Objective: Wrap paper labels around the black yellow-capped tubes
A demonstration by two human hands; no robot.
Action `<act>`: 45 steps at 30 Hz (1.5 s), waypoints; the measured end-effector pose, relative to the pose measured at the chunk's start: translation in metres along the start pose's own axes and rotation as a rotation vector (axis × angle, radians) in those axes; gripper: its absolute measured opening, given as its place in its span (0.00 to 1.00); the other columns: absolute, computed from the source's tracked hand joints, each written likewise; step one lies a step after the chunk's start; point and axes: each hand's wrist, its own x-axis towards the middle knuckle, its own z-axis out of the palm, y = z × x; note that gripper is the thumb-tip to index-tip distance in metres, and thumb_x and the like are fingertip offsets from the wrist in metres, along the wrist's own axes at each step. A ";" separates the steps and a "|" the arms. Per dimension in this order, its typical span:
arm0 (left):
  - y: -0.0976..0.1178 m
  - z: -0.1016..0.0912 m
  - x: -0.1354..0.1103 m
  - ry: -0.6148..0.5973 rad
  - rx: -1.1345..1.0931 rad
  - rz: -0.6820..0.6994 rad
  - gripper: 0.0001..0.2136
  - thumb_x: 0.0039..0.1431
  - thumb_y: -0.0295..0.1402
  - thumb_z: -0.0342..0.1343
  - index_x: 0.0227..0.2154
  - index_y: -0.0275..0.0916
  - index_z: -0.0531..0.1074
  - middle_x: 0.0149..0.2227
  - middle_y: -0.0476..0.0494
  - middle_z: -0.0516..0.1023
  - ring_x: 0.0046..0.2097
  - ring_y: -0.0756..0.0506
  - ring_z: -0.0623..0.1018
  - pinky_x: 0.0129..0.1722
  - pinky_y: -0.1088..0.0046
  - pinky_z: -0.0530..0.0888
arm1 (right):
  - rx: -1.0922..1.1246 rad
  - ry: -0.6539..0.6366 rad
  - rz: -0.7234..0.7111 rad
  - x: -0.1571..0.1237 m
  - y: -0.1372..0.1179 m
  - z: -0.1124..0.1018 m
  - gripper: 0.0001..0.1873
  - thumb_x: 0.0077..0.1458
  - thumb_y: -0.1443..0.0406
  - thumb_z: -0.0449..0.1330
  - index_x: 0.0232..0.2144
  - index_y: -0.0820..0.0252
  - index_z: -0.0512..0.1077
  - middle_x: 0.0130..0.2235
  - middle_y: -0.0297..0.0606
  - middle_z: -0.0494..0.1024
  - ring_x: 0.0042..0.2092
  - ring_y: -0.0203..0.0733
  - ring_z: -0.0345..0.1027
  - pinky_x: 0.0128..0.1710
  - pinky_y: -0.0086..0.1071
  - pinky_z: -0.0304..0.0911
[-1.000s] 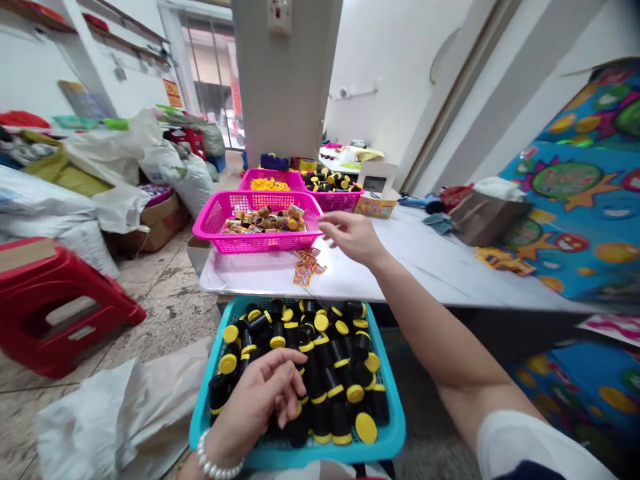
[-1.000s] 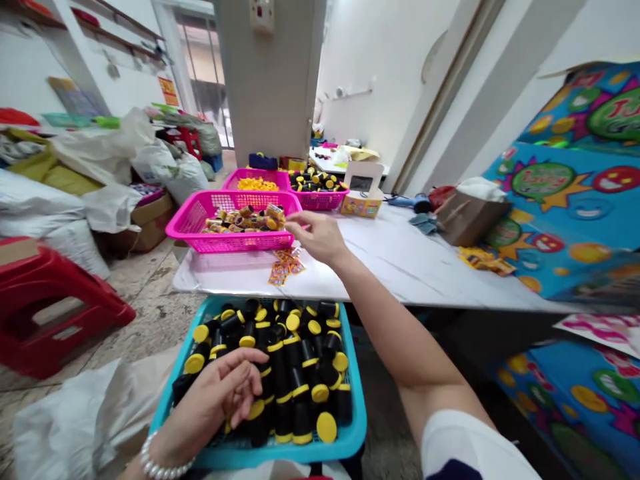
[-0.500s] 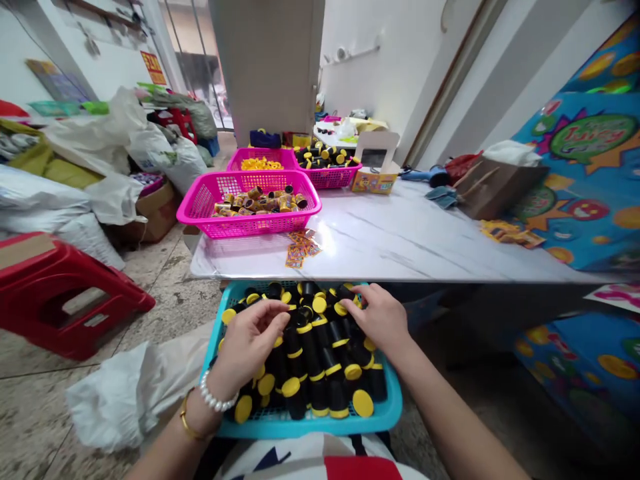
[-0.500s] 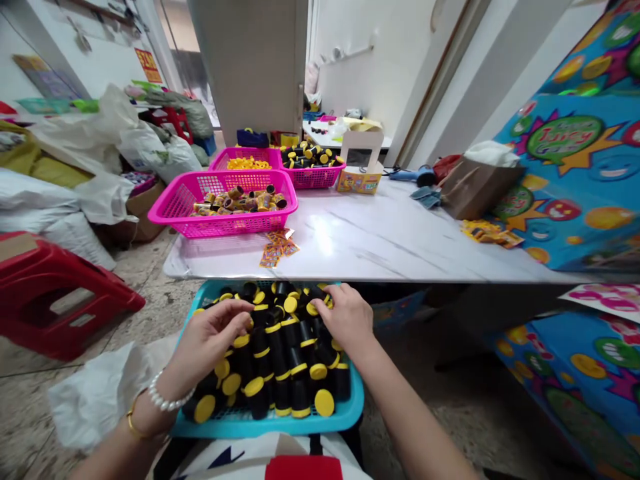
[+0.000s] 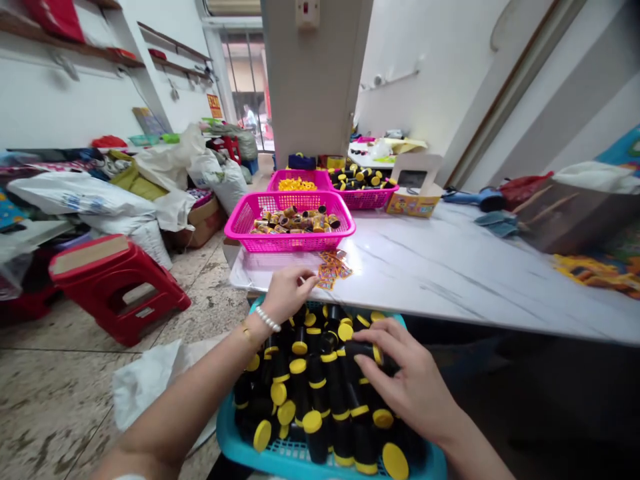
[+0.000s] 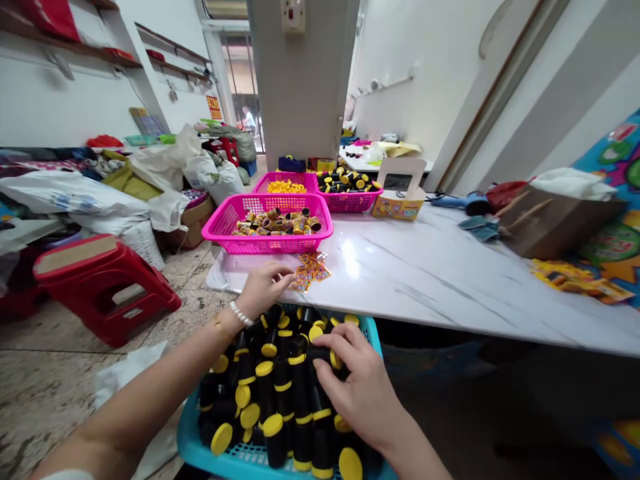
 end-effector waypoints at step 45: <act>0.047 0.094 0.038 -0.298 0.053 -0.003 0.16 0.50 0.43 0.61 0.40 0.44 0.80 0.31 0.45 0.80 0.35 0.44 0.77 0.37 0.71 0.71 | -0.112 0.123 0.407 0.160 0.082 -0.018 0.26 0.64 0.56 0.44 0.58 0.64 0.61 0.53 0.51 0.73 0.57 0.53 0.63 0.57 0.48 0.55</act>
